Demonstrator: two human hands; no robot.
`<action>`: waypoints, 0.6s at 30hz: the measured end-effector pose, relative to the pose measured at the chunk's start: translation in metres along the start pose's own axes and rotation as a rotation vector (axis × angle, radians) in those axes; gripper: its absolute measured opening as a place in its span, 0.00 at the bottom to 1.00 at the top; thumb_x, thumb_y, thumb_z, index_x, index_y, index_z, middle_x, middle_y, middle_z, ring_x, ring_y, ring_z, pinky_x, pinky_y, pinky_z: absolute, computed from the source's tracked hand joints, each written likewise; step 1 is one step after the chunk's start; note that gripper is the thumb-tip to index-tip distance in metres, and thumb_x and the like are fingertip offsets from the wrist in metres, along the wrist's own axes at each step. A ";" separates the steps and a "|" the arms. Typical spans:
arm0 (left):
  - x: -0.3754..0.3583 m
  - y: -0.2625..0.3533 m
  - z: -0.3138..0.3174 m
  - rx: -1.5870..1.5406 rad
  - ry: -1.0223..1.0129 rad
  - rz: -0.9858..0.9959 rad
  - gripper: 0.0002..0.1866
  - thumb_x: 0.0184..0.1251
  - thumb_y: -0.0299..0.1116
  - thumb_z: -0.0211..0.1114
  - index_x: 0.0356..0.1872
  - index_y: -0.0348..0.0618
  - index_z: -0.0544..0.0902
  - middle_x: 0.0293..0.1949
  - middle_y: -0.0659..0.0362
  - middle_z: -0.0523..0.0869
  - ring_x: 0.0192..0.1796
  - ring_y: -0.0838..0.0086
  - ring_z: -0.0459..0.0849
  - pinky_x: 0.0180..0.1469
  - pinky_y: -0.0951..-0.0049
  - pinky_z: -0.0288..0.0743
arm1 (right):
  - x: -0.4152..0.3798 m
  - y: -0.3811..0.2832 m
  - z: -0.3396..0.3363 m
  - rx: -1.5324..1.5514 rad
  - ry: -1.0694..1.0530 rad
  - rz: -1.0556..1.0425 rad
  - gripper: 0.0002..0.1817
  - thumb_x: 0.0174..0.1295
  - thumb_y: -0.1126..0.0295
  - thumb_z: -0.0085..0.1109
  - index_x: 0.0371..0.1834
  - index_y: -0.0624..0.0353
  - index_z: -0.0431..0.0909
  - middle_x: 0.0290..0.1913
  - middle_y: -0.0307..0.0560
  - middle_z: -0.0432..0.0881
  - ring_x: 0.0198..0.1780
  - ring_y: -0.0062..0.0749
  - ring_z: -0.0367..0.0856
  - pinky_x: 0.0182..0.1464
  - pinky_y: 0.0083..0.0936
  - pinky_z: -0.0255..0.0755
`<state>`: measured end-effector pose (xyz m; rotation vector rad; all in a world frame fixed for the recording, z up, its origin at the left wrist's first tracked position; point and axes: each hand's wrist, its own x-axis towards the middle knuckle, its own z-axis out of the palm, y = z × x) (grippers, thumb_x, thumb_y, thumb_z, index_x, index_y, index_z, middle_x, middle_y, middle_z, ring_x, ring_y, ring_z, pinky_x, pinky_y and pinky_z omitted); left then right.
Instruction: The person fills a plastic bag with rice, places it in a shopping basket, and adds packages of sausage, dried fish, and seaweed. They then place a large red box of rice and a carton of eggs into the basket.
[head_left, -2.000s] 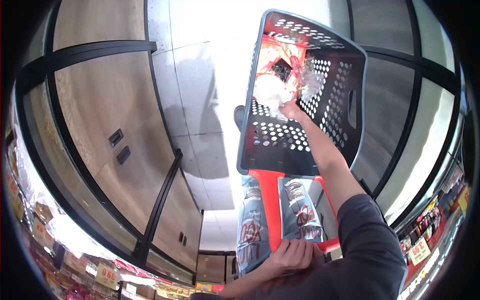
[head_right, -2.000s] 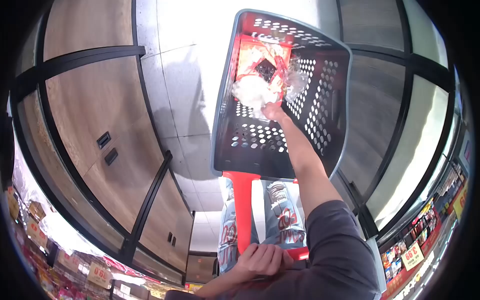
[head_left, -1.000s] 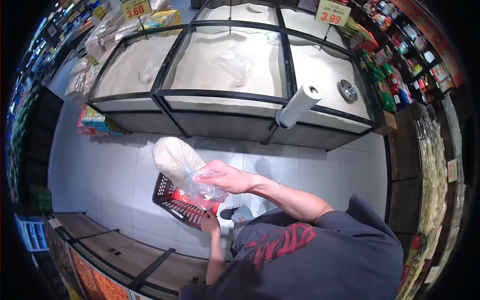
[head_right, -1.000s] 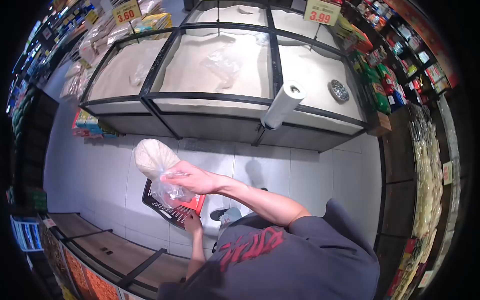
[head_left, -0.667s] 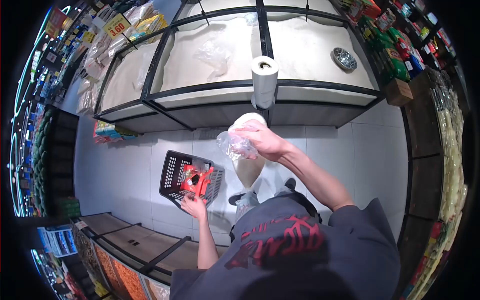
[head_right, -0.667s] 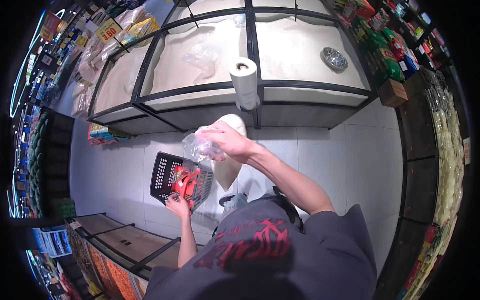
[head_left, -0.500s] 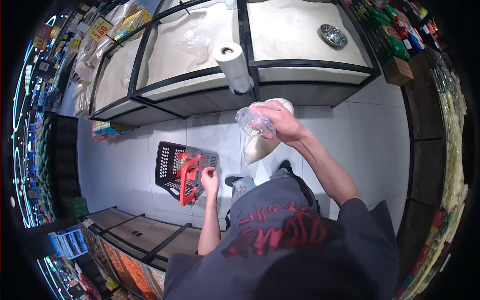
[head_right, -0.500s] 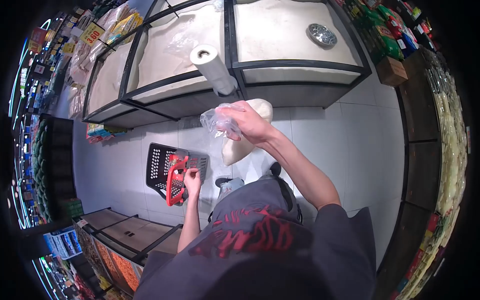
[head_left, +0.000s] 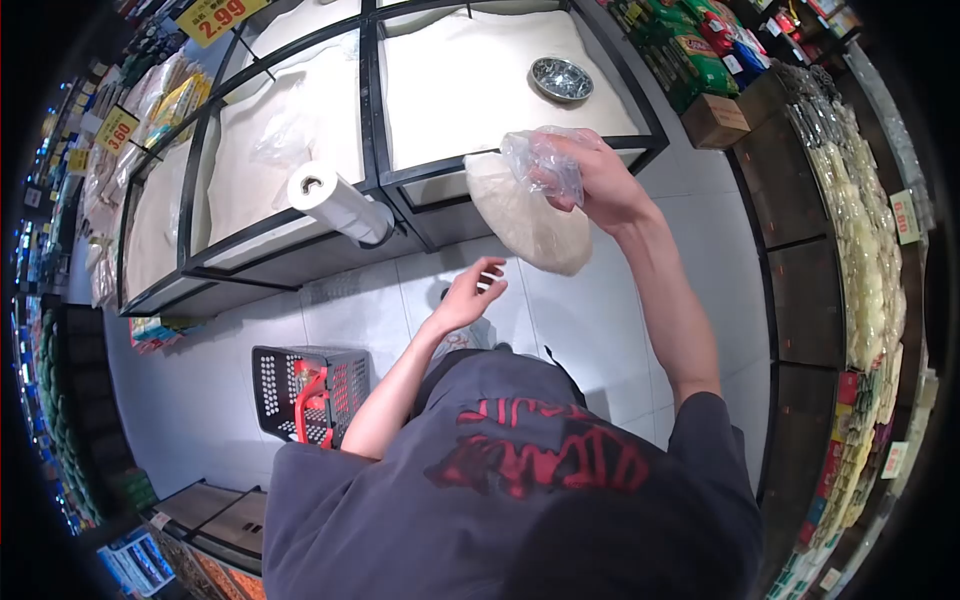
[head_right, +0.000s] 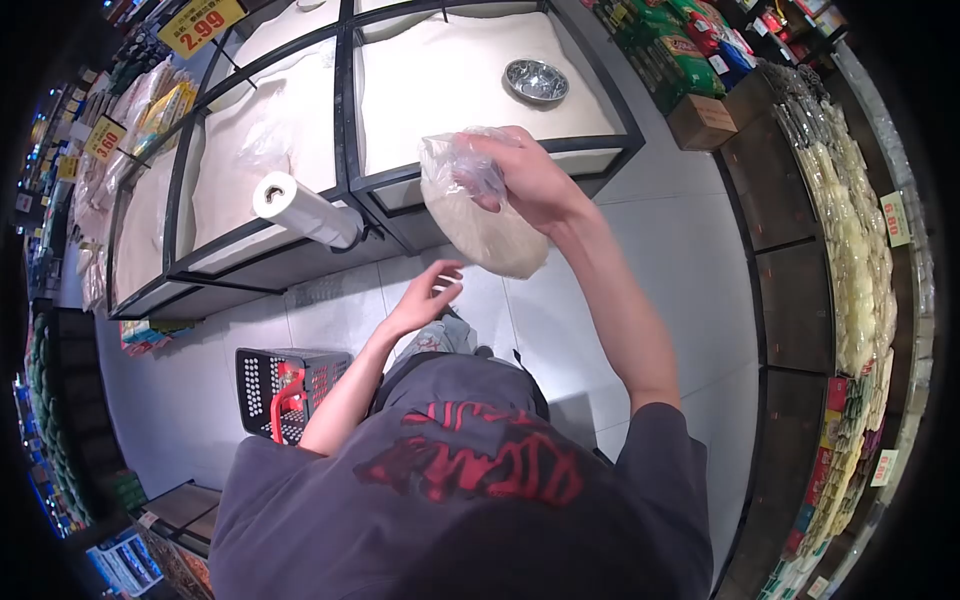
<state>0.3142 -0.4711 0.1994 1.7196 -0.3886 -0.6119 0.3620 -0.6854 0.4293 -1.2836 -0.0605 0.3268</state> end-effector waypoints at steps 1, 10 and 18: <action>0.021 0.004 -0.005 -0.215 0.057 -0.014 0.26 0.75 0.46 0.59 0.66 0.42 0.71 0.57 0.51 0.81 0.53 0.66 0.84 0.54 0.68 0.78 | 0.008 -0.007 -0.006 -0.018 0.003 0.000 0.13 0.74 0.64 0.51 0.41 0.63 0.79 0.25 0.37 0.75 0.19 0.16 0.65 0.19 0.15 0.57; 0.170 0.035 -0.080 -1.108 -0.117 -0.014 0.37 0.79 0.63 0.34 0.77 0.46 0.56 0.74 0.55 0.66 0.74 0.64 0.66 0.72 0.53 0.63 | 0.110 -0.050 -0.048 0.023 0.091 0.019 0.10 0.72 0.66 0.52 0.39 0.61 0.79 0.25 0.38 0.75 0.20 0.18 0.66 0.20 0.18 0.58; 0.247 0.025 -0.139 -1.315 0.139 0.070 0.36 0.78 0.63 0.39 0.74 0.47 0.60 0.70 0.54 0.68 0.70 0.59 0.70 0.71 0.50 0.63 | 0.208 -0.057 -0.092 -0.055 0.223 0.128 0.10 0.70 0.67 0.55 0.43 0.64 0.78 0.27 0.43 0.77 0.22 0.21 0.69 0.19 0.18 0.60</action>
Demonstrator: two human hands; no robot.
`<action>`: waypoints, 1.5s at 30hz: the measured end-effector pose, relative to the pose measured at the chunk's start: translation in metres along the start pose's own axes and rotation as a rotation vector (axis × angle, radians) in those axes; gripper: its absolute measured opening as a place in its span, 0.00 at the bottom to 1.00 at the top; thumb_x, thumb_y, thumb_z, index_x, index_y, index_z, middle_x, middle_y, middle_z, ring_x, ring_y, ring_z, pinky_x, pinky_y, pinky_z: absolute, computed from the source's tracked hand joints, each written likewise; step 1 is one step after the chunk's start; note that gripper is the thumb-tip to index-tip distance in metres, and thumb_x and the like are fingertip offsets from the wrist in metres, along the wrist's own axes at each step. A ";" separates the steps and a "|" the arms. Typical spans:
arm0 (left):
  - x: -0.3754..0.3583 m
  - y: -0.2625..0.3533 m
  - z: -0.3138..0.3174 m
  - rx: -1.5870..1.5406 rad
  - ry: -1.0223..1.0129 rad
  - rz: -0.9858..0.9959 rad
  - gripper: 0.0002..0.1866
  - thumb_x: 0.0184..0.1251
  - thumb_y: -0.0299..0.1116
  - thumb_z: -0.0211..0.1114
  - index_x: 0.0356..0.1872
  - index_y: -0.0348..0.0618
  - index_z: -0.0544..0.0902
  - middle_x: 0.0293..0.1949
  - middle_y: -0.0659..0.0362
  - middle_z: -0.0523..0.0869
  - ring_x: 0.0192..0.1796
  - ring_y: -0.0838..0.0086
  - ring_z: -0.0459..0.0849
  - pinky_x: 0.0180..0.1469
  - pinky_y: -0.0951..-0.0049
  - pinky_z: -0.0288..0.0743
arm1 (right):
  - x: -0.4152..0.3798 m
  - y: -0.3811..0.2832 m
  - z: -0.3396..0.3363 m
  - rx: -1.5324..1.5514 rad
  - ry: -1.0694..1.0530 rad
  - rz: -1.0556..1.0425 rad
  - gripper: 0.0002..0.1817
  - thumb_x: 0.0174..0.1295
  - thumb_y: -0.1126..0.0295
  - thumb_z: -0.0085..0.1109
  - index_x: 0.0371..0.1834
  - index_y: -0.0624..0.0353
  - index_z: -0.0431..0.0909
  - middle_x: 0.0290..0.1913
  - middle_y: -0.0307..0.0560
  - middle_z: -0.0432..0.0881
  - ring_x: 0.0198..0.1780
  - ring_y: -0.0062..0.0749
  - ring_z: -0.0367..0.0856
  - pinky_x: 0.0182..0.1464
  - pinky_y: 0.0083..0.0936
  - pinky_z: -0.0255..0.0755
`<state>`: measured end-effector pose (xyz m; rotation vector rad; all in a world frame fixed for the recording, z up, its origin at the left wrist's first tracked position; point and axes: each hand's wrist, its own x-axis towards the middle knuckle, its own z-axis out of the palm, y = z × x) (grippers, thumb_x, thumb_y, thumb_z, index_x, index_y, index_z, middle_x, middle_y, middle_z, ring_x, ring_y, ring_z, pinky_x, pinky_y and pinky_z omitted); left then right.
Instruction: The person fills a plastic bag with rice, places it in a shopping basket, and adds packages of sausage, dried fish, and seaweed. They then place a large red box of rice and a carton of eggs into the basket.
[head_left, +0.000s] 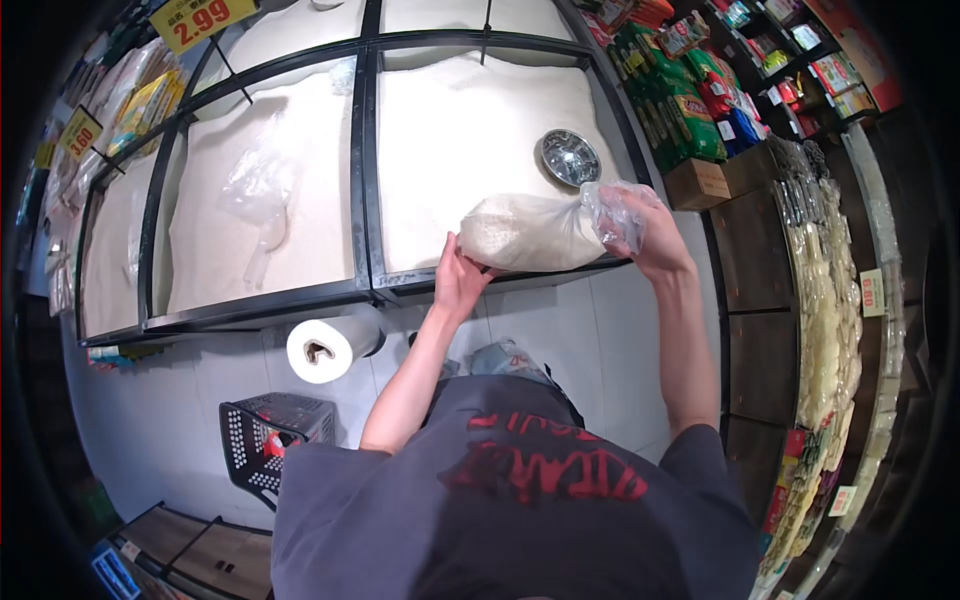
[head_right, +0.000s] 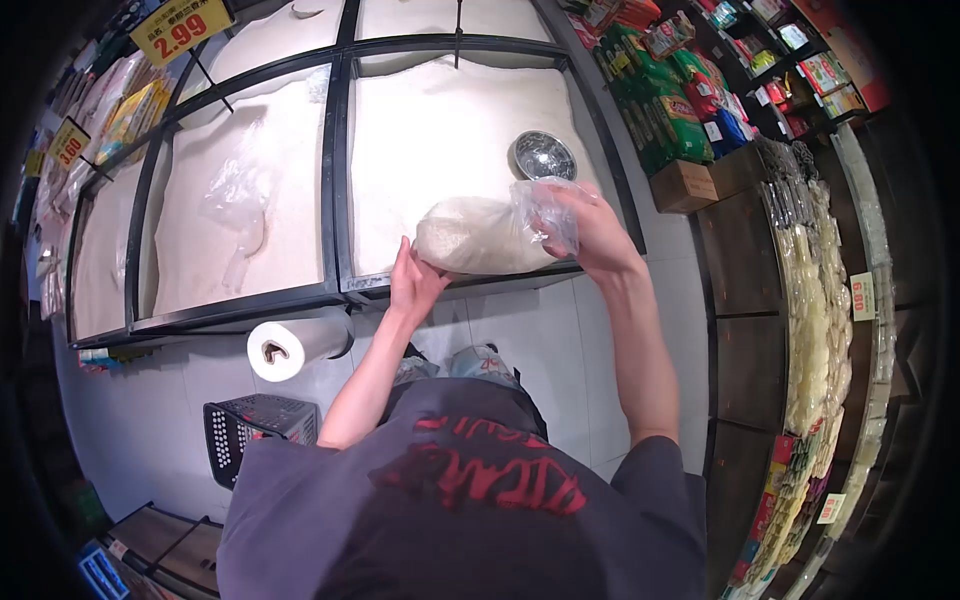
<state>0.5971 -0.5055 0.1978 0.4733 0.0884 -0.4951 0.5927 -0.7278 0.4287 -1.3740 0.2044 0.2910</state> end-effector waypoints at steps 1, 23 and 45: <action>0.007 0.000 -0.001 0.022 0.059 0.037 0.36 0.77 0.63 0.40 0.73 0.47 0.60 0.70 0.54 0.69 0.69 0.59 0.70 0.70 0.49 0.64 | 0.014 -0.003 -0.006 -0.010 -0.098 0.000 0.10 0.70 0.67 0.55 0.44 0.64 0.78 0.28 0.43 0.78 0.22 0.21 0.70 0.19 0.19 0.60; 0.146 0.026 0.020 0.817 0.210 0.106 0.50 0.57 0.44 0.77 0.76 0.44 0.57 0.72 0.50 0.67 0.69 0.55 0.73 0.51 0.57 0.87 | 0.243 -0.064 -0.078 -0.501 -0.585 0.188 0.13 0.69 0.71 0.52 0.43 0.72 0.80 0.25 0.43 0.78 0.20 0.20 0.71 0.22 0.20 0.64; 0.194 -0.051 -0.069 0.570 1.019 -0.025 0.12 0.65 0.32 0.67 0.42 0.34 0.78 0.25 0.58 0.80 0.18 0.75 0.76 0.18 0.75 0.69 | 0.303 0.290 -0.210 -0.863 -0.099 0.034 0.27 0.54 0.69 0.66 0.58 0.62 0.75 0.51 0.54 0.80 0.55 0.47 0.79 0.60 0.35 0.72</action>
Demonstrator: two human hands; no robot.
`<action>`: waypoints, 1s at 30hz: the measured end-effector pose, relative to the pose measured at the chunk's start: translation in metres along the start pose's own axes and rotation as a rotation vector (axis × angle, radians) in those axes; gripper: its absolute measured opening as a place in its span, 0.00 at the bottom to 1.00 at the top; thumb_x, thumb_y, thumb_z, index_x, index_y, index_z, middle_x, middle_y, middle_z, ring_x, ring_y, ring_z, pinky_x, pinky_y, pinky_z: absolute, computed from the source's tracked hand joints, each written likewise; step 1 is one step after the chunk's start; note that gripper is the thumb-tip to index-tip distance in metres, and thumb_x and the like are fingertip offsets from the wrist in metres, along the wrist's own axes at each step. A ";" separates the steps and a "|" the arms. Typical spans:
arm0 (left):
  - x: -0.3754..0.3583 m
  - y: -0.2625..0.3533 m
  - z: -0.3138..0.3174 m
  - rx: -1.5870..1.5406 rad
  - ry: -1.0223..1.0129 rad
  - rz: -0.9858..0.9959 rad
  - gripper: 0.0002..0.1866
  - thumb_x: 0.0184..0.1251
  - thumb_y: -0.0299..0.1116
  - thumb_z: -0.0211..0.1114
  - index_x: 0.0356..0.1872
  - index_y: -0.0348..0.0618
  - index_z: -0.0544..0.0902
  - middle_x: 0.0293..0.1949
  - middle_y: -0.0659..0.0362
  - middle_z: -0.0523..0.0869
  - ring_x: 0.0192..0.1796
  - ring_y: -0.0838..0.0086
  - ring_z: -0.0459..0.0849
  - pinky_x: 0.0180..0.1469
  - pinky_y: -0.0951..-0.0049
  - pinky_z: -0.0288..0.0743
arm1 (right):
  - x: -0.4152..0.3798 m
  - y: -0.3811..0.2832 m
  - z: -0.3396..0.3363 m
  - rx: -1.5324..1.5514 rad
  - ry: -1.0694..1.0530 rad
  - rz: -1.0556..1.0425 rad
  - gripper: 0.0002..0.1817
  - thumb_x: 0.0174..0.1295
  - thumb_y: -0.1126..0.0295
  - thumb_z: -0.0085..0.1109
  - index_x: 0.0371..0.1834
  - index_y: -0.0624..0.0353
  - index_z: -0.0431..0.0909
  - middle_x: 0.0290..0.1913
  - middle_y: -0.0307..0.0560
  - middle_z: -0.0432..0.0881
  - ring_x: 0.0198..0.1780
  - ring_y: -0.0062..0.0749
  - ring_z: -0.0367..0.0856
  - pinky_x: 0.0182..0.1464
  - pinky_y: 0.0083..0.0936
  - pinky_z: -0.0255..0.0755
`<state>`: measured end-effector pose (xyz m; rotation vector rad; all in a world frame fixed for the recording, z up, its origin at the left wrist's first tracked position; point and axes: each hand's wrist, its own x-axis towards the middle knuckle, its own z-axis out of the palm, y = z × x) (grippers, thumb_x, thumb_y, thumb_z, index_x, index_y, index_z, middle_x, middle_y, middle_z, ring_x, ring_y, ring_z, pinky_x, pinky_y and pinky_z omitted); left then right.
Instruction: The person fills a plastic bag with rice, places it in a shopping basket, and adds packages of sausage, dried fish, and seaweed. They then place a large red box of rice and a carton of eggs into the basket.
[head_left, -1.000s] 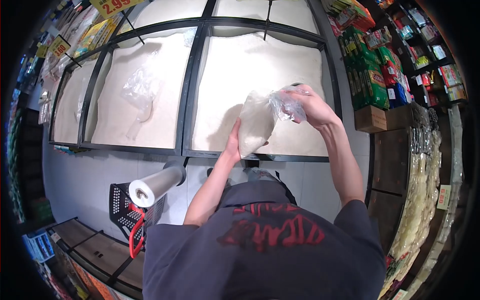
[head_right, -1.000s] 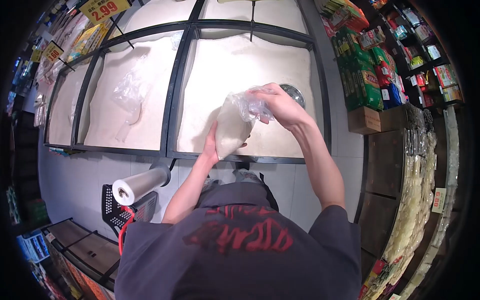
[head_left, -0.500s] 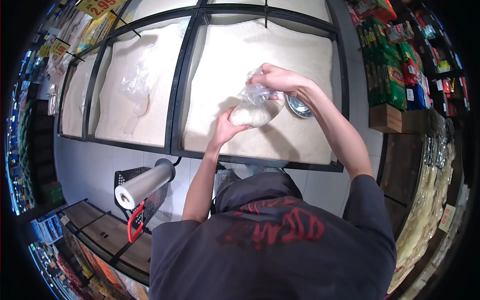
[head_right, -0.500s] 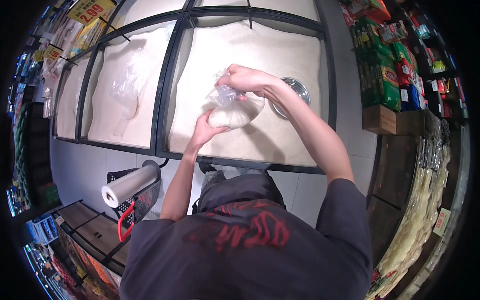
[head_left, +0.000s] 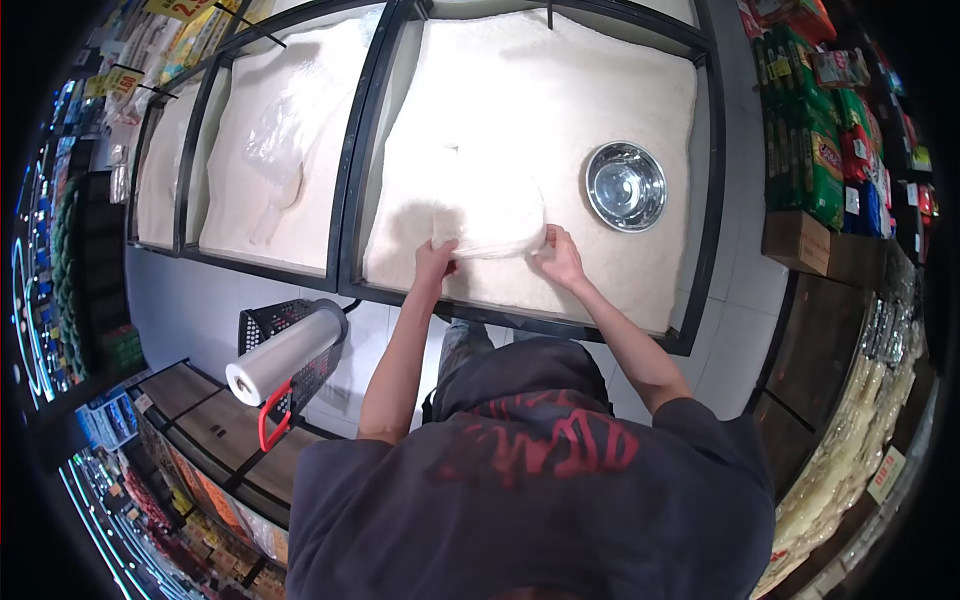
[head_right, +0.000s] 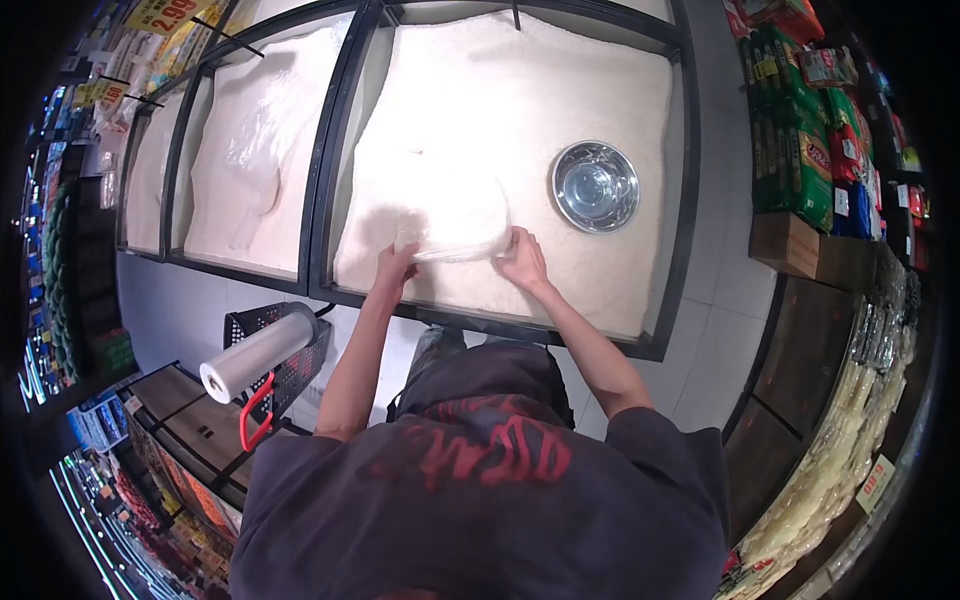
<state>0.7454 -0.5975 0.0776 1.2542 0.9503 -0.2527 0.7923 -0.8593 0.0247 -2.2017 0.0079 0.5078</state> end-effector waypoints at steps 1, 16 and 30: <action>0.000 -0.004 -0.002 0.076 -0.001 0.108 0.10 0.65 0.31 0.66 0.39 0.33 0.79 0.23 0.57 0.81 0.17 0.74 0.77 0.17 0.74 0.70 | -0.006 0.004 0.006 -0.059 0.051 -0.082 0.24 0.54 0.69 0.67 0.56 0.61 0.76 0.49 0.53 0.80 0.52 0.48 0.78 0.59 0.36 0.71; -0.008 0.122 0.025 0.171 -0.199 0.305 0.08 0.70 0.25 0.62 0.31 0.30 0.81 0.22 0.54 0.83 0.18 0.79 0.77 0.17 0.77 0.69 | 0.065 -0.070 -0.078 0.064 0.163 -0.140 0.14 0.65 0.64 0.62 0.40 0.68 0.81 0.34 0.54 0.85 0.34 0.37 0.83 0.39 0.32 0.75; -0.033 0.280 0.060 -0.098 -0.084 0.284 0.12 0.70 0.21 0.59 0.51 0.26 0.77 0.35 0.50 0.81 0.20 0.81 0.70 0.16 0.81 0.61 | 0.105 -0.197 -0.201 0.427 -0.073 -0.131 0.16 0.61 0.73 0.67 0.49 0.70 0.80 0.33 0.45 0.83 0.30 0.23 0.75 0.34 0.23 0.71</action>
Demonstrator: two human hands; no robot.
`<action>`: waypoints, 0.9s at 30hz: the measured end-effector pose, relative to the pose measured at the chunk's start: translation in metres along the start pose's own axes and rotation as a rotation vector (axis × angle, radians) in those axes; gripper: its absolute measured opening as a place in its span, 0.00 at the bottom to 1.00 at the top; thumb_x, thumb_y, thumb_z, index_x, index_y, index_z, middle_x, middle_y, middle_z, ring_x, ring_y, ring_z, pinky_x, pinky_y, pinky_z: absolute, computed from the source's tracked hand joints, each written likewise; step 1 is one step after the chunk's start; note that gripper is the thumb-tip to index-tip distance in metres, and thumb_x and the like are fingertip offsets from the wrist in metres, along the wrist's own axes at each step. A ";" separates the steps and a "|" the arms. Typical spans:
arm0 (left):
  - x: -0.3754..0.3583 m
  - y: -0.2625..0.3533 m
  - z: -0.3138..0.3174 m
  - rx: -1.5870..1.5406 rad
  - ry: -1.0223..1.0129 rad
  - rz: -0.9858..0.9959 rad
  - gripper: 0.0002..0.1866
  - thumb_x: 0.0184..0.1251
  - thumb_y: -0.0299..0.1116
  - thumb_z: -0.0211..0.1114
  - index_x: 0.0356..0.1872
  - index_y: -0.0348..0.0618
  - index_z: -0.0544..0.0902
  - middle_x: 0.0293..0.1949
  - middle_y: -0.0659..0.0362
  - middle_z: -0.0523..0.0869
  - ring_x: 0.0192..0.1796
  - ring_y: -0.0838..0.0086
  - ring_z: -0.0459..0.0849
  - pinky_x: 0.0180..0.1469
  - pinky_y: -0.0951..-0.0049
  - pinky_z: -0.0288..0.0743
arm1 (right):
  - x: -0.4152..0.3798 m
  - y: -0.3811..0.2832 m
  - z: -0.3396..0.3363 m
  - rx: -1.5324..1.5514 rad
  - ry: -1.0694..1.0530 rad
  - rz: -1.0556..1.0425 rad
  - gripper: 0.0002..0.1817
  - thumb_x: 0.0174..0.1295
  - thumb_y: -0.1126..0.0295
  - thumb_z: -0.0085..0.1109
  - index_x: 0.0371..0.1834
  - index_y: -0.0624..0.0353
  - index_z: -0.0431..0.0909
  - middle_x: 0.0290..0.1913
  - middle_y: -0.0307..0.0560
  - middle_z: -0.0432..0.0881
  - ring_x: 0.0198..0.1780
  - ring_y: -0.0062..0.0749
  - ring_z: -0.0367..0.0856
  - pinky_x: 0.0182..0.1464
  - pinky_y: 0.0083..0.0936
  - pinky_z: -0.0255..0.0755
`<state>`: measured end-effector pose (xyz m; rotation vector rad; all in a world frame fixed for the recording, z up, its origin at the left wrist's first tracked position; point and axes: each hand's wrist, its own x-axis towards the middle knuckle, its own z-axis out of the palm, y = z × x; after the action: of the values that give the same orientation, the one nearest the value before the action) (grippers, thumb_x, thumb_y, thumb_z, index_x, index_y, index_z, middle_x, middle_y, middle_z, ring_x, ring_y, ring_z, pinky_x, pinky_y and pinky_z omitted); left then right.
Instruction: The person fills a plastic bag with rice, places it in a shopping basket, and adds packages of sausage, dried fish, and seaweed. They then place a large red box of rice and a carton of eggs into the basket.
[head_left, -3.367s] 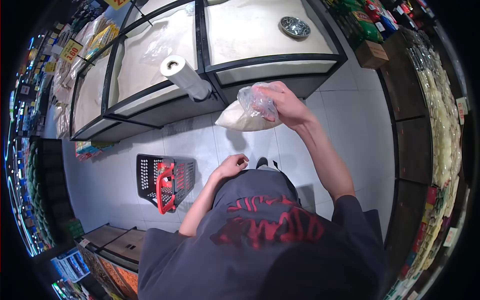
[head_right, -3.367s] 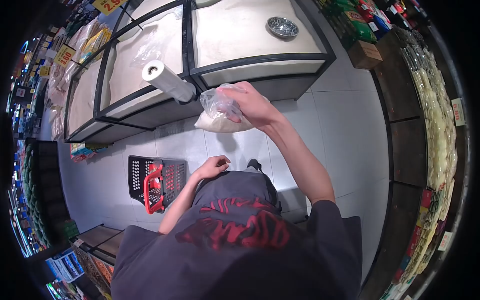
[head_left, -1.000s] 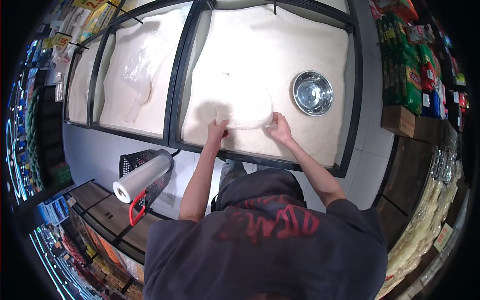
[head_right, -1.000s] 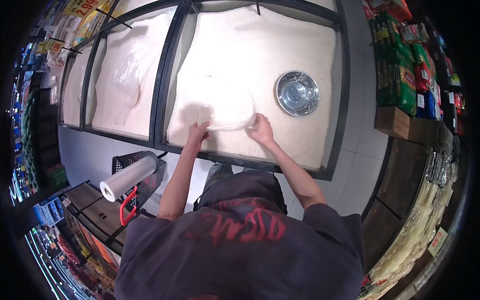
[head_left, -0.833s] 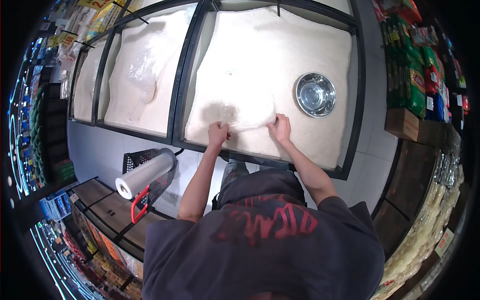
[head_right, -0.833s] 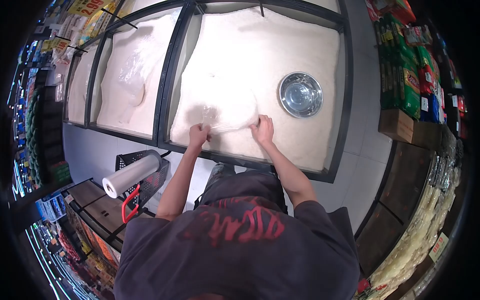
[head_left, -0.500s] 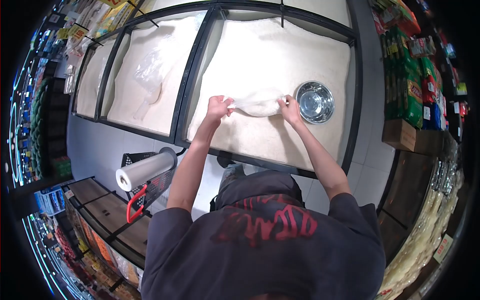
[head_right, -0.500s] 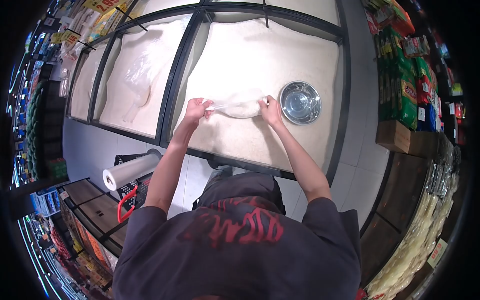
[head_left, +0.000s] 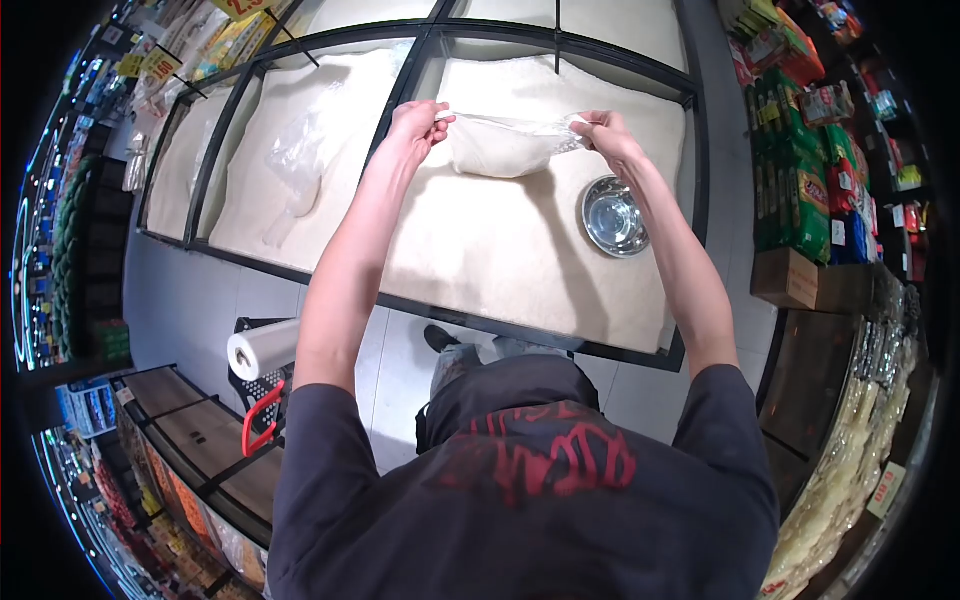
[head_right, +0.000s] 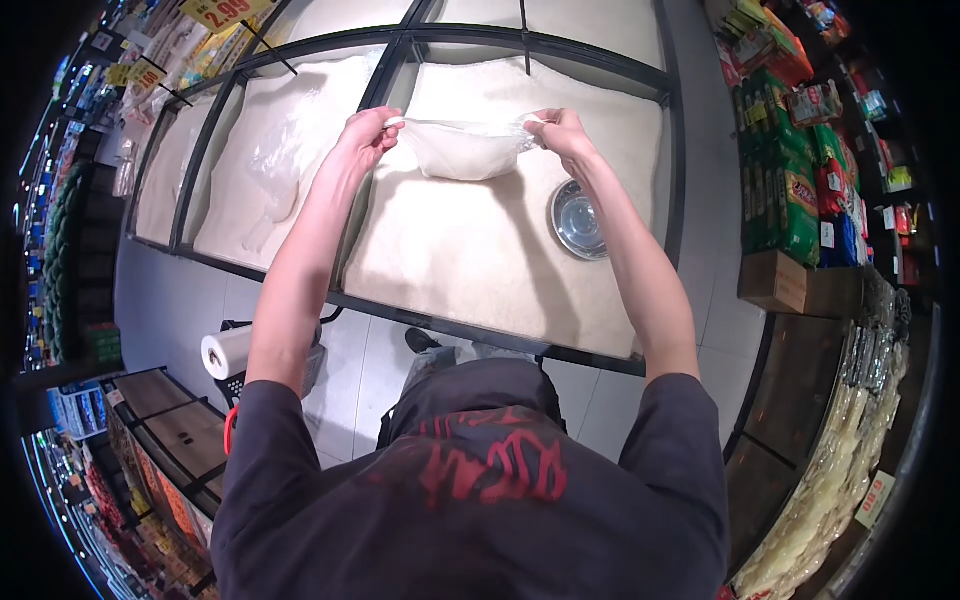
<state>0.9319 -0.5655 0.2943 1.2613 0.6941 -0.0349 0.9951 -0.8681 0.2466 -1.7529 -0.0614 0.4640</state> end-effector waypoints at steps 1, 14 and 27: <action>-0.004 0.011 0.001 -0.002 -0.004 0.007 0.12 0.70 0.21 0.59 0.51 0.26 0.77 0.35 0.50 0.81 0.20 0.81 0.70 0.16 0.81 0.61 | -0.004 -0.017 0.000 -0.028 0.079 -0.032 0.17 0.62 0.73 0.67 0.52 0.68 0.78 0.31 0.42 0.81 0.29 0.21 0.72 0.33 0.22 0.68; -0.009 0.056 -0.002 0.441 -0.292 0.231 0.19 0.59 0.25 0.74 0.52 0.37 0.83 0.38 0.61 0.85 0.37 0.83 0.80 0.37 0.84 0.75 | 0.011 -0.090 -0.039 -0.665 -0.053 -0.375 0.24 0.51 0.74 0.75 0.54 0.60 0.83 0.46 0.51 0.84 0.47 0.31 0.83 0.51 0.31 0.77; 0.005 0.067 0.001 0.879 -0.049 0.596 0.17 0.61 0.44 0.74 0.42 0.42 0.90 0.37 0.52 0.89 0.48 0.66 0.87 0.52 0.67 0.78 | 0.007 -0.093 -0.066 -0.185 -0.085 -0.231 0.09 0.65 0.76 0.63 0.46 0.65 0.86 0.38 0.48 0.88 0.37 0.25 0.86 0.43 0.23 0.83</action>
<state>0.9627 -0.5420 0.3497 2.2654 0.2142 0.1333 1.0430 -0.9052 0.3436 -1.8790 -0.3735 0.3720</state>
